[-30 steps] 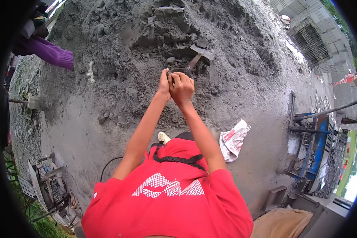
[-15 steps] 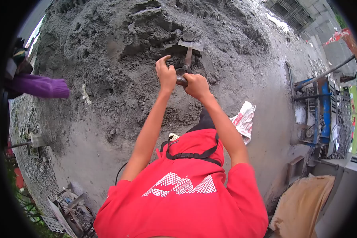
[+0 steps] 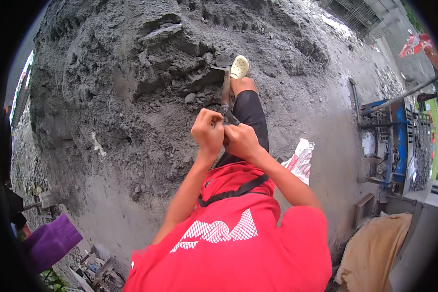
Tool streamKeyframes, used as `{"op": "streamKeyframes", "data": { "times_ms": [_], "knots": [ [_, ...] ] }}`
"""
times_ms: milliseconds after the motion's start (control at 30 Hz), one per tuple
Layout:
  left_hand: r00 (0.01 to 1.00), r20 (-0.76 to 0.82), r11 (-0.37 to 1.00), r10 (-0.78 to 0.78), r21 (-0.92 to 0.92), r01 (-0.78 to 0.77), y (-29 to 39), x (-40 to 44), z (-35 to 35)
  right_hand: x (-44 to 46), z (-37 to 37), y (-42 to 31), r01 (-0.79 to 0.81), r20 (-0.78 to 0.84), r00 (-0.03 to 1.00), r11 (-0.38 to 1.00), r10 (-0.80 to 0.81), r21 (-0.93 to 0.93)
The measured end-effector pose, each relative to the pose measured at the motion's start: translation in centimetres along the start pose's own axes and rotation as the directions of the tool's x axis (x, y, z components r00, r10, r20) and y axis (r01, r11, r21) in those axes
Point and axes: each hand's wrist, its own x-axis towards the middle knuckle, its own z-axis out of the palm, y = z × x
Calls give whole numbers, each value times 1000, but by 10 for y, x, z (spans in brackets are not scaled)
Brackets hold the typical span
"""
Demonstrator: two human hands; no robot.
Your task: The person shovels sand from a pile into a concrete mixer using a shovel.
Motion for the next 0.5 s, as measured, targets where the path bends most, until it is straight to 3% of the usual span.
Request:
{"op": "streamKeyframes", "data": {
  "times_ms": [67, 133, 200, 300, 433, 500],
  "knots": [
    [987, 75, 987, -140, 88, 133, -48, 4, 18, 9, 28, 27, 19, -17, 1000, 1000, -19, 0],
    [972, 216, 996, -87, 53, 77, -46, -21, 27, -12, 33, 42, -14, -26, 1000, 1000, 14, -4],
    [984, 142, 995, -104, 21, 102, -49, -36, 39, -31, 40, 49, -98, -30, 995, 995, 98, 16],
    [973, 193, 984, -129, 150, 101, -51, -53, 27, -41, 47, 27, -232, -10, 973, 973, 232, -4],
    [993, 104, 987, -63, 155, 47, -56, -56, 10, -23, 53, 18, -227, -37, 973, 973, 228, 44],
    [986, 18, 976, -164, 145, 160, -56, -39, 12, -10, 48, 13, -226, -8, 974, 974, 227, 16]
  ]
}}
